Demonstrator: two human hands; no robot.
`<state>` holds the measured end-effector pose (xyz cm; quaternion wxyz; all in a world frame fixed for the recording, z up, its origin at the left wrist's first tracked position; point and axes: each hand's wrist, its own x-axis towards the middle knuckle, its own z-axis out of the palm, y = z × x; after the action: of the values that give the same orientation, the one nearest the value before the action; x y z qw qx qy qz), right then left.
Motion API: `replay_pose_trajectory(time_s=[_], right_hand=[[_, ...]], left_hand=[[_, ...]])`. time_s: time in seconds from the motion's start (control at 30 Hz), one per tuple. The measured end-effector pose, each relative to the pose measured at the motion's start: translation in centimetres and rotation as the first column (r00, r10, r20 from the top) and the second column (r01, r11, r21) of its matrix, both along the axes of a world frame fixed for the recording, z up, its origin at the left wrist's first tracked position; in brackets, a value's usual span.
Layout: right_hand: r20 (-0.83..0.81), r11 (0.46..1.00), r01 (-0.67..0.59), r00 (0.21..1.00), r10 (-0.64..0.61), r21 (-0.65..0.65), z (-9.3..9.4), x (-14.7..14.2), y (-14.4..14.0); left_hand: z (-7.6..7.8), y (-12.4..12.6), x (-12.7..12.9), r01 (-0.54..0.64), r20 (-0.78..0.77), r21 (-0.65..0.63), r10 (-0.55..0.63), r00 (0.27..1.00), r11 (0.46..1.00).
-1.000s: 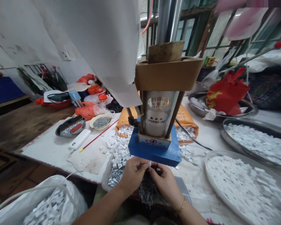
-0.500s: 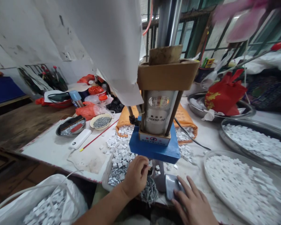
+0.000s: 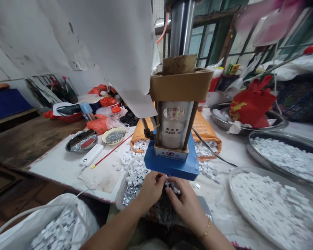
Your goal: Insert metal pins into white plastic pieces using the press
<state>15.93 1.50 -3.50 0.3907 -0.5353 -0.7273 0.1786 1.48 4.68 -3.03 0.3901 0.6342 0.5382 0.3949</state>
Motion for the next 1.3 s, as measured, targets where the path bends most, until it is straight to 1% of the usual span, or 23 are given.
replay_pose_trajectory(time_s=[0.03,0.1,0.2,0.3,0.37,0.47,0.53,0.57,0.63,0.7,0.73,0.77,0.83,0.93,1.03,1.1,1.2,1.3], right_hand=[[-0.014,1.000,0.003,1.000,-0.003,-0.005,-0.1,-0.5,0.1],[-0.028,0.999,0.020,0.999,-0.021,-0.027,-0.4,-1.2,0.2],[-0.036,0.995,0.062,0.997,-0.065,-0.081,-1.0,-1.8,0.2],[-0.038,0.988,0.092,0.994,-0.098,-0.123,-1.2,-1.9,0.5],[-0.044,0.989,0.080,0.995,-0.086,-0.123,-1.2,-1.4,0.7],[-0.027,0.988,0.098,0.994,-0.102,-0.121,-1.2,0.3,0.8],[0.039,0.984,0.130,0.991,-0.126,-0.119,-1.5,1.6,0.6],[0.071,0.984,0.132,0.990,-0.124,-0.119,-1.7,2.0,0.5],[0.120,0.987,0.096,0.989,-0.081,-0.127,-2.1,2.3,0.3],[0.161,0.988,0.051,0.986,-0.028,-0.143,-2.5,2.0,0.5],[0.183,0.988,0.040,0.983,-0.012,-0.150,-2.7,1.8,0.7],[0.201,0.987,0.040,0.980,-0.008,-0.155,-2.9,1.6,1.1],[0.224,0.985,0.066,0.974,-0.029,-0.161,-3.2,1.5,2.0],[0.235,0.981,0.104,0.970,-0.063,-0.166,-3.5,1.8,3.0],[0.229,0.979,0.108,0.971,-0.068,-0.170,-3.2,2.0,2.1],[0.208,0.976,0.093,0.977,-0.051,-0.196,-2.7,1.7,0.5],[0.122,0.955,0.019,0.992,0.018,-0.297,-1.8,0.6,-1.6],[0.104,0.933,0.022,0.994,0.016,-0.359,-1.3,-0.5,-2.3]], left_hand=[[-0.1,0.3,0.0,0.008,0.015,-0.027,-0.007,1.000,1.000],[-0.4,0.7,-0.2,0.013,0.024,-0.036,-0.012,1.000,0.999],[-0.8,0.5,-0.5,-0.024,0.038,-0.060,0.027,0.999,0.998],[-1.1,0.0,-0.5,-0.074,0.047,-0.077,0.077,0.996,0.994],[-1.1,-0.2,-0.7,-0.071,0.035,-0.060,0.073,0.997,0.996],[-1.1,-0.8,-1.8,-0.056,-0.032,0.003,0.056,0.998,0.998],[-1.2,-1.3,-3.3,-0.064,-0.105,0.051,0.069,0.992,0.997],[-1.3,-1.6,-4.1,-0.066,-0.143,0.073,0.076,0.987,0.995],[-1.4,-2.2,-5.8,-0.049,-0.227,0.096,0.070,0.971,0.994],[-1.6,-2.7,-7.2,0.006,-0.333,0.093,0.025,0.943,0.996],[-1.6,-2.9,-7.7,0.041,-0.400,0.080,-0.005,0.917,0.996],[-1.6,-3.0,-8.1,0.078,-0.473,0.057,-0.042,0.880,0.995],[-1.5,-3.2,-8.5,0.130,-0.611,-0.004,-0.106,0.784,0.991],[-1.6,-3.2,-8.1,0.159,-0.741,-0.087,-0.171,0.649,0.983],[-2.1,-3.0,-7.0,0.192,-0.798,-0.120,-0.210,0.565,0.974],[-2.5,-3.0,-6.4,0.204,-0.809,-0.104,-0.202,0.551,0.973],[-2.8,-3.0,-6.1,0.195,-0.791,-0.067,-0.172,0.587,0.978],[-2.5,-3.1,-6.2,0.218,-0.765,-0.065,-0.189,0.616,0.974]])
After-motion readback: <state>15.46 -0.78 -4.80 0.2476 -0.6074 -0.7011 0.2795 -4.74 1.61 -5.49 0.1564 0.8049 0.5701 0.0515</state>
